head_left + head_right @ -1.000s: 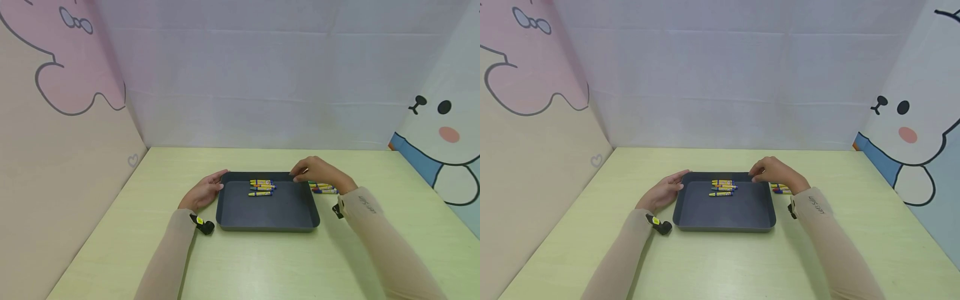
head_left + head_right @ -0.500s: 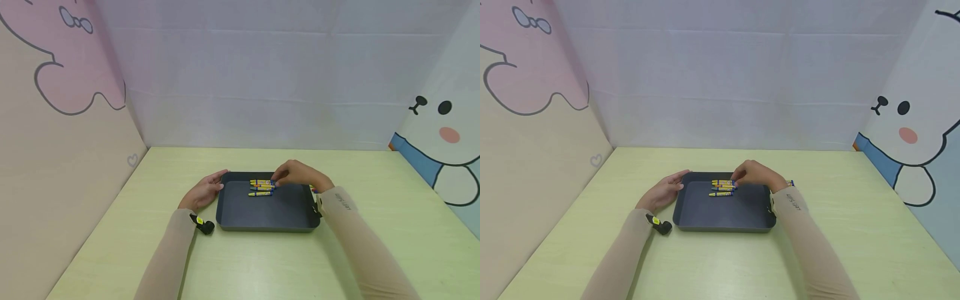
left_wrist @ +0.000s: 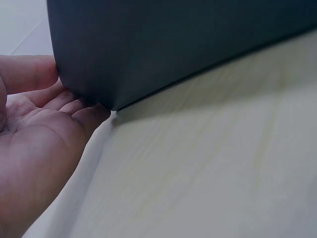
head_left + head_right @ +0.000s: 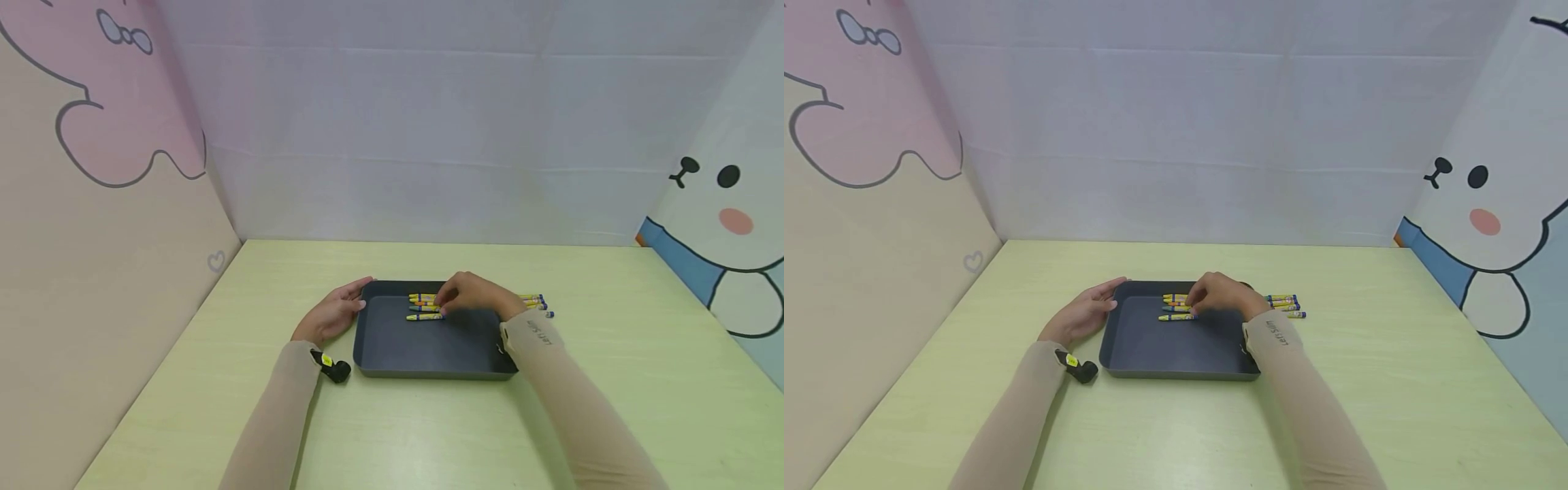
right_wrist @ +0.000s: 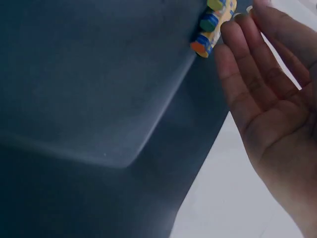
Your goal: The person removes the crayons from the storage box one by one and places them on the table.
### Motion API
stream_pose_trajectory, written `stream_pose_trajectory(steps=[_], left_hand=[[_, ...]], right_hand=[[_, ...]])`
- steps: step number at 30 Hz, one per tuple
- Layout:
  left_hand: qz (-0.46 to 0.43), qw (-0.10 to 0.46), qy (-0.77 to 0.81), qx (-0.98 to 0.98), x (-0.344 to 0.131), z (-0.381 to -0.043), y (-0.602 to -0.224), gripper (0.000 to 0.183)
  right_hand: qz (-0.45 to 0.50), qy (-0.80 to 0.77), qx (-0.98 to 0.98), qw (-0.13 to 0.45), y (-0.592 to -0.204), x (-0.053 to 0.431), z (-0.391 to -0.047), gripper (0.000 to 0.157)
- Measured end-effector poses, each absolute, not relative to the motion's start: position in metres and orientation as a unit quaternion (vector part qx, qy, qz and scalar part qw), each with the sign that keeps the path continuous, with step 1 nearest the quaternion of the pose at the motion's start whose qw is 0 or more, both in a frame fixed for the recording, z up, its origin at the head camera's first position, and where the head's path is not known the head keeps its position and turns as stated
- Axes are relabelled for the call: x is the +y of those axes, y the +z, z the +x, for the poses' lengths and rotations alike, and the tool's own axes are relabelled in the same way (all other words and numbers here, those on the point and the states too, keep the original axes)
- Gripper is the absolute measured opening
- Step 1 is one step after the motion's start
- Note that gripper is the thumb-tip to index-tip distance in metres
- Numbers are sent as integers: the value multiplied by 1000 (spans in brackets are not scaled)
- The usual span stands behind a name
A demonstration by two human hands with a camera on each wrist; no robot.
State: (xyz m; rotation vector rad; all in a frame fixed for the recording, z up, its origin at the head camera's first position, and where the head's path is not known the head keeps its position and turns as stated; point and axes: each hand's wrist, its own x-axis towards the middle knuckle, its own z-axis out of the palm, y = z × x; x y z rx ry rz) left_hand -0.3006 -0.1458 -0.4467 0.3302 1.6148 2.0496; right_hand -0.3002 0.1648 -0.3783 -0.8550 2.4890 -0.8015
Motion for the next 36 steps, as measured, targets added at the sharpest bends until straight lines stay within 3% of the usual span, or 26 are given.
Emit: stream_pose_trajectory(steps=[36], left_hand=[[126, 257, 759, 584, -146, -300, -446, 66]], right_hand=[[-304, -239, 907, 169, -391, 152, -293, 11]])
